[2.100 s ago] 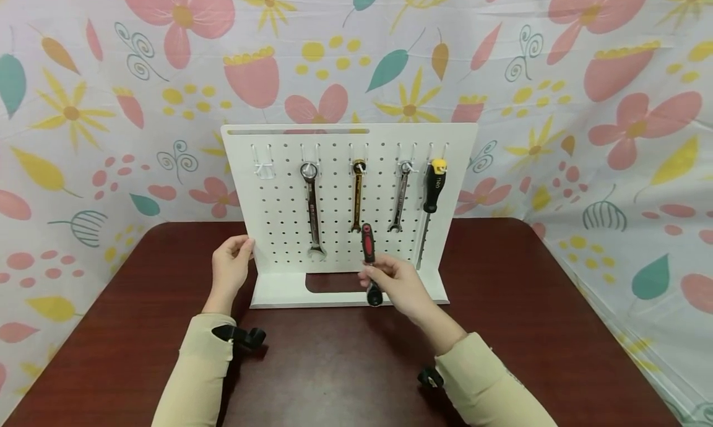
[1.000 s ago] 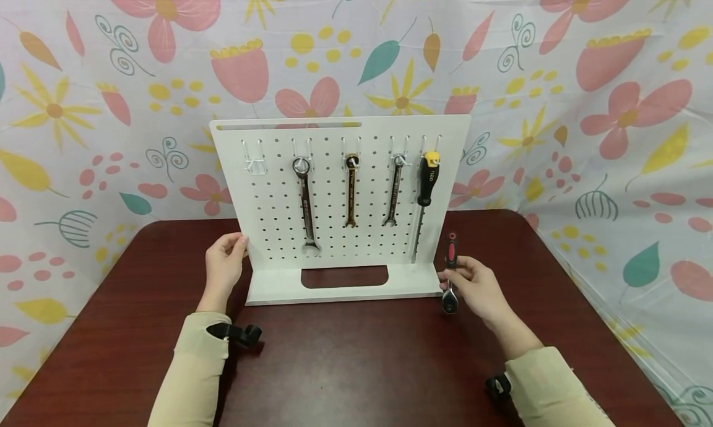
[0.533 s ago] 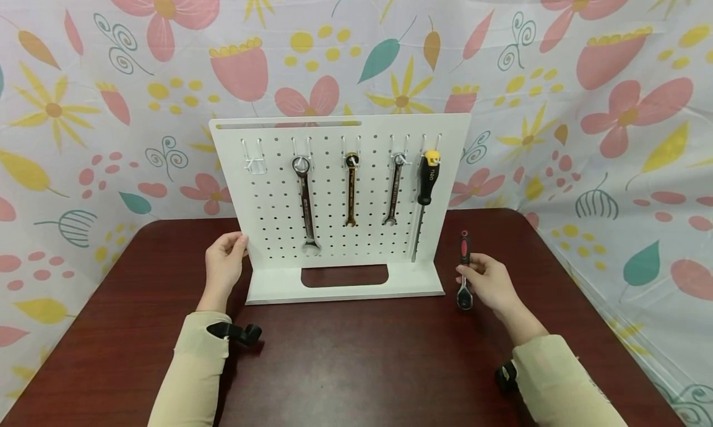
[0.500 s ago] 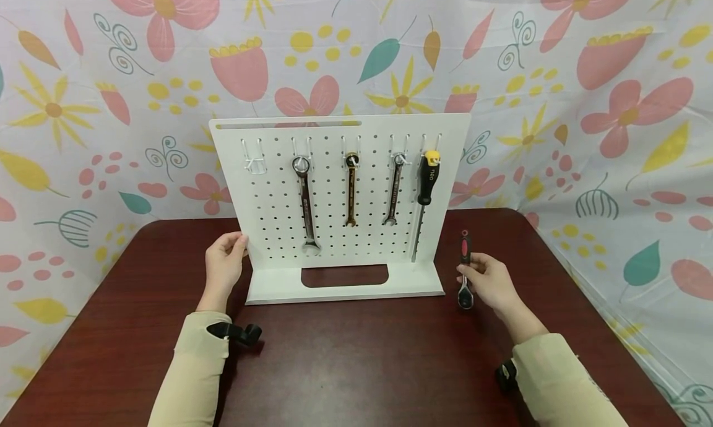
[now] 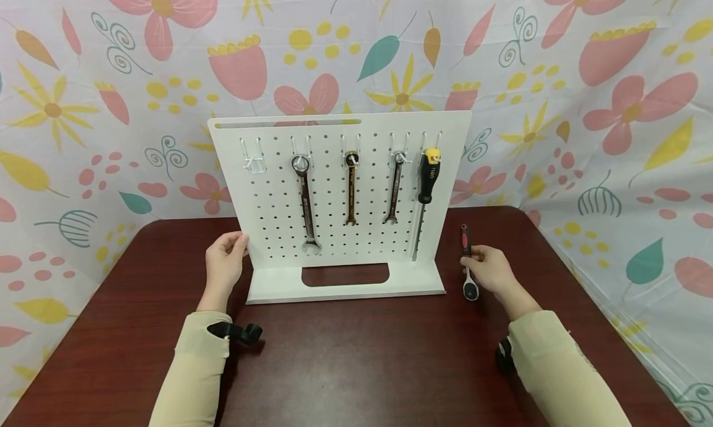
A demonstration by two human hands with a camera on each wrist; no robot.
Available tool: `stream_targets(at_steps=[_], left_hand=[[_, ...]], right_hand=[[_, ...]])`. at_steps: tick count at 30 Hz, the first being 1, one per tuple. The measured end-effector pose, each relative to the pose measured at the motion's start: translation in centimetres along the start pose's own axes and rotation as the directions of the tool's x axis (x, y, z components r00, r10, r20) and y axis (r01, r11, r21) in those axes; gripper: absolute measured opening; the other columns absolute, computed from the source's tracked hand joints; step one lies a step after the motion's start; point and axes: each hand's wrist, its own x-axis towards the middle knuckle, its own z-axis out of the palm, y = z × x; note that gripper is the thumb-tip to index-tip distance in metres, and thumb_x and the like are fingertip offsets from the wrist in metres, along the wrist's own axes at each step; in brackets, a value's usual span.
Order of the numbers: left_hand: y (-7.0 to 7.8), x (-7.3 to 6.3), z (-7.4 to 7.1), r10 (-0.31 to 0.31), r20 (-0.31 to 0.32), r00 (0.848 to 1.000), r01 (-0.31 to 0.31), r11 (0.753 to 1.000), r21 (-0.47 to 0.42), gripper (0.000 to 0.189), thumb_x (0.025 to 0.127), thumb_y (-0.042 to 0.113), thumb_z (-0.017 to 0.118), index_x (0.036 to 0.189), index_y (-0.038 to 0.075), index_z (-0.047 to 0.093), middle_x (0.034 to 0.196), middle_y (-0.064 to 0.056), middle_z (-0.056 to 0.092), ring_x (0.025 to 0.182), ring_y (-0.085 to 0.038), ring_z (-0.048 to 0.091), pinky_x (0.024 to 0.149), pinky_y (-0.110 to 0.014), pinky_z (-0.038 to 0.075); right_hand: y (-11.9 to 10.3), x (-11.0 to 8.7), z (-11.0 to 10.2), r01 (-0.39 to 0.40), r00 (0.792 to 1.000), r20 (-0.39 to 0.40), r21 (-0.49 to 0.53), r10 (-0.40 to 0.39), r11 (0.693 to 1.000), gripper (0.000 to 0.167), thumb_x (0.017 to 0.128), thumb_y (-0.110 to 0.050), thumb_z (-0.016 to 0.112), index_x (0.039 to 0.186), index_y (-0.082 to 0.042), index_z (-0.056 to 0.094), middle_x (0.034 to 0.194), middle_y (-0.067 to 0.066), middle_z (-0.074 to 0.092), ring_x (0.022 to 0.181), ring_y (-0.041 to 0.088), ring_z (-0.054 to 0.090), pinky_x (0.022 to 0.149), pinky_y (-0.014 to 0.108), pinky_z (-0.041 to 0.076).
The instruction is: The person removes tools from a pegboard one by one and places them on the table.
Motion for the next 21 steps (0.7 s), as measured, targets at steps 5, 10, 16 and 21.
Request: stream_targets(at_steps=[5,10,16,21], left_hand=[[-0.1,0.0,0.0,-0.001,0.002,1.0,0.001,1.0,0.001,0.028,0.096,0.025,0.057,0.11,0.002,0.065,0.103,-0.015,0.064,0.093,-0.026,0.064,0.082,-0.032,0.058],[0.0,0.1,-0.1,-0.011,0.001,1.0,0.011,1.0,0.002,0.028,0.096,0.026,0.057,0.111,0.003,0.065,0.103,-0.015,0.064,0.094,-0.026,0.064,0.078,-0.024,0.057],[-0.2,0.1,-0.1,-0.019,0.006,1.0,0.019,1.0,0.003,0.029,0.095,0.028,0.057,0.111,0.004,0.064,0.106,-0.014,0.064,0.095,-0.026,0.064,0.079,-0.025,0.057],[-0.3,0.1,0.0,-0.001,0.006,1.0,0.001,1.0,0.005,0.03,0.095,0.028,0.057,0.111,0.003,0.065,0.105,-0.015,0.065,0.093,-0.026,0.064,0.076,-0.019,0.056]], right_hand=[[-0.1,0.8,-0.1,-0.033,0.999,0.03,-0.03,0.034,0.999,0.046,0.097,-0.016,0.051,0.128,0.017,0.043,0.105,0.029,0.062,0.066,0.012,0.054,0.055,0.025,0.051],[-0.1,1.4,0.1,-0.051,0.998,0.041,-0.074,0.054,0.996,0.045,0.096,-0.015,0.052,0.127,0.018,0.044,0.103,0.029,0.063,0.068,0.013,0.056,0.056,0.025,0.051],[0.1,2.0,0.2,-0.049,0.997,0.054,-0.134,0.057,0.99,0.045,0.095,-0.015,0.053,0.124,0.019,0.045,0.093,0.024,0.063,0.062,0.012,0.057,0.053,0.026,0.05],[0.2,2.2,0.3,-0.033,0.998,0.055,-0.177,0.044,0.984,0.045,0.093,-0.014,0.054,0.122,0.02,0.048,0.078,0.015,0.062,0.057,0.012,0.053,0.051,0.026,0.046]])
